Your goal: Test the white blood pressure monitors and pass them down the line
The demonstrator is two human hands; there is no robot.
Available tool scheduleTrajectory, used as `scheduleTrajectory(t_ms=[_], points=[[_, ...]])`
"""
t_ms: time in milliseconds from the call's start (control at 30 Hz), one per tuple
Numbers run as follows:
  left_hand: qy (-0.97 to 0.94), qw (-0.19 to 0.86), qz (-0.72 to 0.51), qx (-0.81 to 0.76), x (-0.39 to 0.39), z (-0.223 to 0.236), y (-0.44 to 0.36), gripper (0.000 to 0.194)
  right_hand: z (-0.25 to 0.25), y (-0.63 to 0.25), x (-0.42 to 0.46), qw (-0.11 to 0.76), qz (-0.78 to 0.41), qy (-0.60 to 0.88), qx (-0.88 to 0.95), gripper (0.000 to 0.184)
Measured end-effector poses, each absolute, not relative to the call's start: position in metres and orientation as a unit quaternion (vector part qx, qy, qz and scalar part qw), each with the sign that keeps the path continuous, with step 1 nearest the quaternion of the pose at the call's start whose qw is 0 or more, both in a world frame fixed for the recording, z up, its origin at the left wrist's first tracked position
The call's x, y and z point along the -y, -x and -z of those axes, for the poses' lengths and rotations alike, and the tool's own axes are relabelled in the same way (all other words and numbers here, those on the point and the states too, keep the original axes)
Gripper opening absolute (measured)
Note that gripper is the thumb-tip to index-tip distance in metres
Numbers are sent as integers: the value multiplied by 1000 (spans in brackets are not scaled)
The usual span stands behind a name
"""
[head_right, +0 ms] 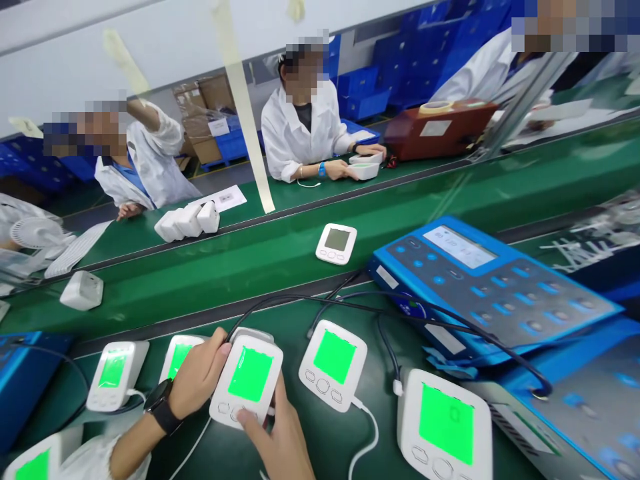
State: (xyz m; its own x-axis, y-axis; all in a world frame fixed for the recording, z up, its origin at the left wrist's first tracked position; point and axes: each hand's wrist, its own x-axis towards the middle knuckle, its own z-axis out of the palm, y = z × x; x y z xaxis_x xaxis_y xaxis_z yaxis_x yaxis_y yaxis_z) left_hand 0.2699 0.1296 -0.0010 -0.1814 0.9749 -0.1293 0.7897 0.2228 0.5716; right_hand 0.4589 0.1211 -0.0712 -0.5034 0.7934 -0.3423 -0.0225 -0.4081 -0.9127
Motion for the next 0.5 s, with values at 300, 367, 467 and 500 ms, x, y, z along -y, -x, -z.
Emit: scheduleTrajectory(t_ms=[300, 367, 467, 500], points=[[-548, 296, -130, -772, -101, 14, -272, 80, 86, -461, -107, 254, -632, 453, 575, 83], [-537, 313, -152, -769, -97, 17, -270, 79, 87, -460, -105, 263, -633, 448, 574, 84], [-525, 354, -291, -717, -98, 22, -272, 58, 88, -461, -105, 275, -688, 418, 525, 87], [-518, 339, -354, -701, -101, 25, -276, 53, 88, -463, -105, 276, -710, 410, 503, 90]])
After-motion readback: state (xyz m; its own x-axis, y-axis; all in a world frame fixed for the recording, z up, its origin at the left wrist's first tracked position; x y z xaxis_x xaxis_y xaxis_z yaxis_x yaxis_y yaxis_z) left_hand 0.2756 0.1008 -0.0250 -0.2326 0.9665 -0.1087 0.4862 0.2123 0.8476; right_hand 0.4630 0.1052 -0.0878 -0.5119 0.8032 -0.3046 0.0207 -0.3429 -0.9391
